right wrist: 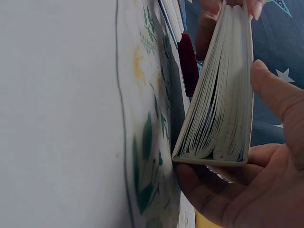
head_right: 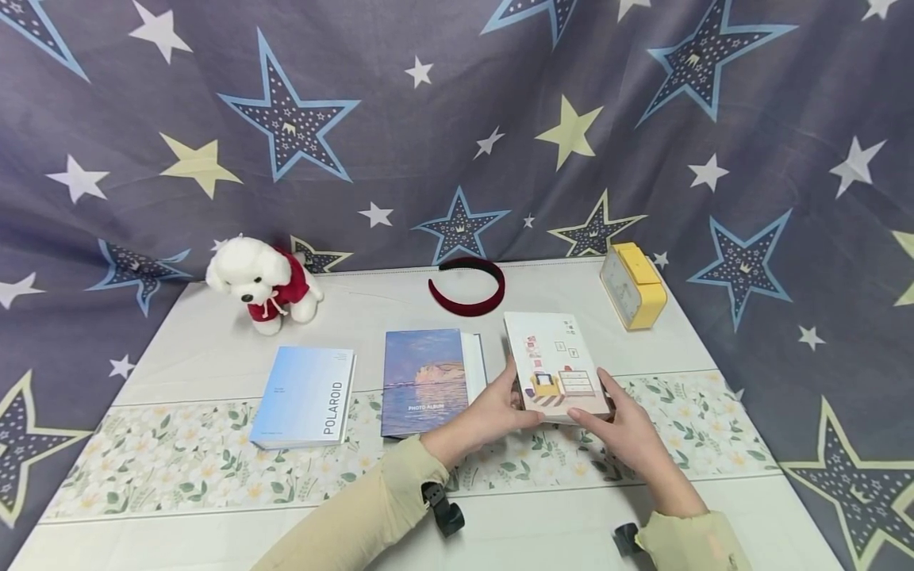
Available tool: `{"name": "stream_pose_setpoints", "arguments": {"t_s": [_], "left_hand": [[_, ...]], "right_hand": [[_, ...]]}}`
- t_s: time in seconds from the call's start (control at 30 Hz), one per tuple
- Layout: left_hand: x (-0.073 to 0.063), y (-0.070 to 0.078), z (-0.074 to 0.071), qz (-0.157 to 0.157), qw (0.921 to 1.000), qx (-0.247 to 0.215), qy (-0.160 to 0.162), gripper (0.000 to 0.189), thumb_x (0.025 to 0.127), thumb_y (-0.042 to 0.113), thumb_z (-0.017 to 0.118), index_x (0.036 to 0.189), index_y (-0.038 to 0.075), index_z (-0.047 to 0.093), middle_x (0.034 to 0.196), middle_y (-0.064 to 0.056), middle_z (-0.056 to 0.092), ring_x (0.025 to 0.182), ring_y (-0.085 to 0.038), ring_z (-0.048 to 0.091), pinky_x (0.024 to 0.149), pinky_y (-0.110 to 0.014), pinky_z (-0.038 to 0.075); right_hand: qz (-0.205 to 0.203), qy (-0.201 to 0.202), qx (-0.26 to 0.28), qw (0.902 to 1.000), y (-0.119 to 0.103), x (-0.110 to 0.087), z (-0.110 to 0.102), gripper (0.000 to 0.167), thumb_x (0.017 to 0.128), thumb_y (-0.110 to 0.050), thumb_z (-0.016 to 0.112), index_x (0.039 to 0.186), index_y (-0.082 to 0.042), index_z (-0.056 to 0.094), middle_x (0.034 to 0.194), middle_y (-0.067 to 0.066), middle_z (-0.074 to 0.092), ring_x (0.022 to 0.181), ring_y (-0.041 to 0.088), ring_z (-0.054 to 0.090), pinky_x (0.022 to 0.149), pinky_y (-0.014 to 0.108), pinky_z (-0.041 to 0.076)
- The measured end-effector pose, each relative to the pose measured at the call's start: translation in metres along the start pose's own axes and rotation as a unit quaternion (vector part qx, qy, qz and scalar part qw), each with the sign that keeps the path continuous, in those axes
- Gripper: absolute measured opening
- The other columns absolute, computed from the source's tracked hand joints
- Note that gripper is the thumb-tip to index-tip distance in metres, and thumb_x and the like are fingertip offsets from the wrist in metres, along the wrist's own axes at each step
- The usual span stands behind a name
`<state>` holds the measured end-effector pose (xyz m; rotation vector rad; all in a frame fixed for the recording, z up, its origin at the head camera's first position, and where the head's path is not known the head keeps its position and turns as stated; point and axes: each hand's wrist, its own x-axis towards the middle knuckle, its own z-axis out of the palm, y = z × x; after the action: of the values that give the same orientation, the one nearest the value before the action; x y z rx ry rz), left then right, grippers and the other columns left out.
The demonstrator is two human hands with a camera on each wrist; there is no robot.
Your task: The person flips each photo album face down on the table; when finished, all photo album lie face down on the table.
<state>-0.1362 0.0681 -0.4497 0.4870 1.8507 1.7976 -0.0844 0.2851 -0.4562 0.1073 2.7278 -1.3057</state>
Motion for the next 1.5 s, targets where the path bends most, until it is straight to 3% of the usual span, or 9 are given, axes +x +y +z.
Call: {"name": "stream_pose_setpoints", "arguments": {"t_s": [0.27, 0.53, 0.9, 1.1, 1.33, 1.5], "left_hand": [[0.002, -0.004, -0.003, 0.027, 0.9961, 0.084, -0.001, 0.098, 0.081, -0.002, 0.075, 0.156, 0.013, 0.014, 0.122, -0.007, 0.062, 0.097, -0.009, 0.065, 0.084, -0.019, 0.050], [0.006, -0.013, -0.002, 0.039, 0.9849, 0.166, 0.029, 0.075, 0.077, -0.003, 0.077, 0.142, 0.005, 0.039, 0.112, -0.007, 0.062, 0.090, -0.007, 0.063, 0.078, -0.017, 0.051], [0.007, -0.014, 0.001, -0.007, 0.9570, 0.280, 0.075, 0.062, 0.073, 0.014, 0.084, 0.125, 0.005, 0.052, 0.098, -0.001, 0.056, 0.082, -0.010, 0.054, 0.076, -0.023, 0.048], [0.005, -0.011, 0.002, -0.029, 0.9384, 0.334, 0.085, 0.073, 0.073, 0.025, 0.085, 0.133, 0.003, 0.049, 0.101, -0.004, 0.052, 0.081, -0.013, 0.049, 0.075, -0.026, 0.046], [0.006, -0.012, 0.002, -0.049, 0.9322, 0.349, 0.083, 0.074, 0.072, 0.027, 0.086, 0.132, 0.001, 0.050, 0.094, -0.002, 0.048, 0.075, -0.013, 0.046, 0.066, -0.025, 0.044], [0.008, -0.013, 0.004, -0.067, 0.9190, 0.378, 0.090, 0.082, 0.071, 0.032, 0.087, 0.134, -0.003, 0.049, 0.096, -0.004, 0.050, 0.076, -0.014, 0.048, 0.070, -0.026, 0.047]], "right_hand": [[0.004, 0.013, -0.037, 0.9992, 0.004, 0.001, -0.001, 0.097, 0.089, -0.047, 0.068, 0.154, 0.003, 0.016, 0.133, 0.029, 0.051, 0.104, 0.033, 0.058, 0.077, 0.037, 0.050], [-0.002, 0.022, -0.038, 0.9991, 0.006, 0.002, -0.002, 0.094, 0.089, -0.047, 0.067, 0.154, 0.001, 0.019, 0.140, 0.029, 0.045, 0.110, 0.039, 0.057, 0.082, 0.045, 0.051], [0.007, 0.011, -0.037, 0.9992, 0.003, 0.001, -0.005, 0.090, 0.091, -0.043, 0.067, 0.155, -0.003, 0.018, 0.146, 0.029, 0.039, 0.118, 0.043, 0.052, 0.087, 0.051, 0.049], [0.010, 0.007, -0.044, 0.9990, 0.004, 0.002, -0.006, 0.087, 0.092, -0.039, 0.067, 0.155, -0.003, 0.019, 0.145, 0.030, 0.038, 0.121, 0.049, 0.048, 0.089, 0.056, 0.047], [0.009, 0.004, -0.049, 0.9988, 0.005, 0.002, -0.006, 0.085, 0.092, -0.035, 0.067, 0.155, -0.003, 0.019, 0.146, 0.032, 0.036, 0.125, 0.054, 0.042, 0.093, 0.061, 0.044], [0.002, 0.004, -0.052, 0.9986, 0.006, 0.003, -0.007, 0.083, 0.093, -0.032, 0.067, 0.155, -0.004, 0.020, 0.145, 0.032, 0.038, 0.124, 0.053, 0.044, 0.093, 0.061, 0.044]]}}
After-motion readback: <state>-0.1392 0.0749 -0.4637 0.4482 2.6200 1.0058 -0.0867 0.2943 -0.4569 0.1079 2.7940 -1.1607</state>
